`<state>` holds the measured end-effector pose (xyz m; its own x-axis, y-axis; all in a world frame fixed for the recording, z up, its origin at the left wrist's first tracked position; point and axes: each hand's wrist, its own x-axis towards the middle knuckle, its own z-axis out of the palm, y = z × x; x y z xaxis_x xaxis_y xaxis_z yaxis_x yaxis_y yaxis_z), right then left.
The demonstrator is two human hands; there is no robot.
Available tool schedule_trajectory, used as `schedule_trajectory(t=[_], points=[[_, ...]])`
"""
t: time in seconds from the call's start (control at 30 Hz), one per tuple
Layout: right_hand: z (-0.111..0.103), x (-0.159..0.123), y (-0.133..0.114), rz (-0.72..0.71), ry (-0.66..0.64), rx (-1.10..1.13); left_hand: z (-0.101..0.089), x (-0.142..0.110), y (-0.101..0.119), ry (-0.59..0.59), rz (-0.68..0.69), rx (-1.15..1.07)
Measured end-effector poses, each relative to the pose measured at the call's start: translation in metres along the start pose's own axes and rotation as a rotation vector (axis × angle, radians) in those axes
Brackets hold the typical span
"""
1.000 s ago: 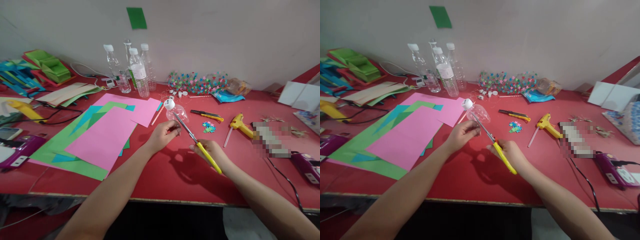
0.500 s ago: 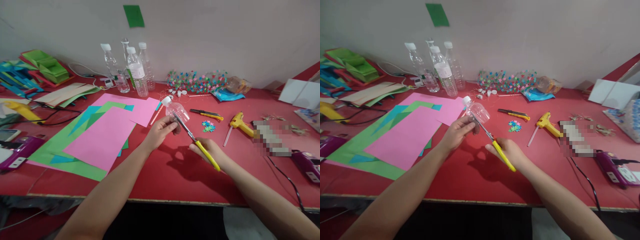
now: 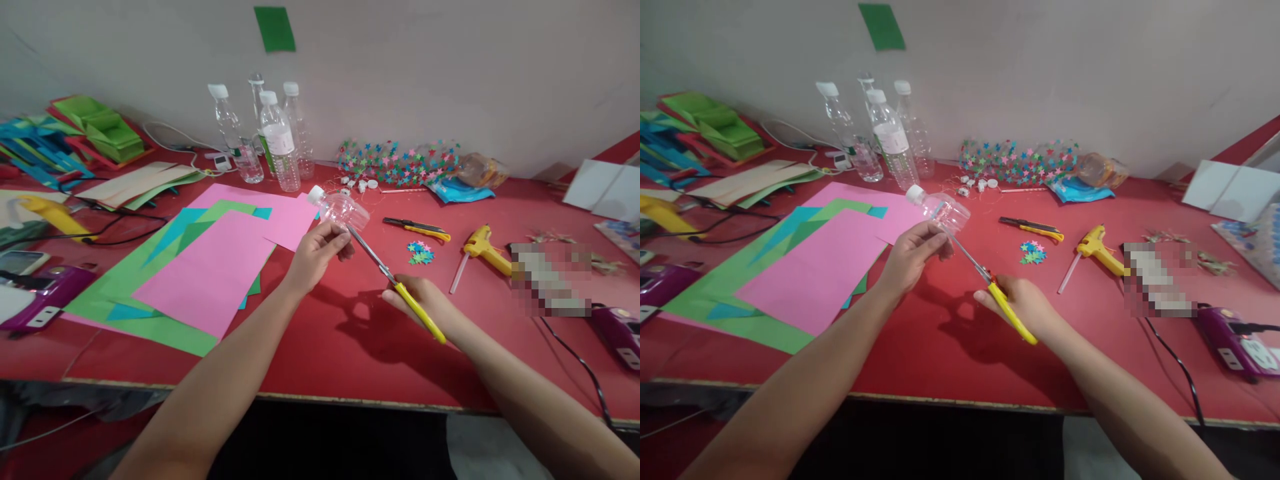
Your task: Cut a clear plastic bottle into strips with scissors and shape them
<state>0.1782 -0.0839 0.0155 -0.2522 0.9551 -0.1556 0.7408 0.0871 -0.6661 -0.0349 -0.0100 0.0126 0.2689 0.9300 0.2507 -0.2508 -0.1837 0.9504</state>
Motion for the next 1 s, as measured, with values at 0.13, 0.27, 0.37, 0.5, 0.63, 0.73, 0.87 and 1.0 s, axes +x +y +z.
schedule_trajectory(t=[0.13,0.27,0.37,0.5,0.63,0.73,0.87,1.0], points=[[-0.0034,-0.0014,-0.0054,0.013,0.009,-0.066,-0.0002,-0.0009,0.003,0.002,-0.003,0.048],[-0.005,-0.0021,-0.0089,0.018,0.022,-0.097,-0.0016,-0.0005,0.0052,-0.011,0.001,0.1],[-0.0041,-0.0016,-0.0078,0.019,0.031,-0.098,-0.0032,0.0002,0.0073,-0.027,-0.004,0.138],[-0.0022,-0.0005,-0.0038,0.032,0.031,-0.062,-0.0049,0.001,0.0095,-0.058,0.0,0.166],[-0.0019,-0.0002,-0.0032,0.021,0.034,0.01,-0.0054,0.001,0.01,-0.082,0.007,0.15],[-0.002,0.0001,-0.0047,0.032,0.047,0.026,-0.0047,0.0004,0.01,-0.074,0.0,0.126],[-0.0003,0.002,-0.0034,0.047,0.048,0.006,-0.0037,0.0,0.0099,-0.071,-0.047,0.106],[0.0015,0.0031,-0.0004,0.062,0.037,-0.014,-0.0056,0.0012,0.0108,-0.089,-0.069,0.128]])
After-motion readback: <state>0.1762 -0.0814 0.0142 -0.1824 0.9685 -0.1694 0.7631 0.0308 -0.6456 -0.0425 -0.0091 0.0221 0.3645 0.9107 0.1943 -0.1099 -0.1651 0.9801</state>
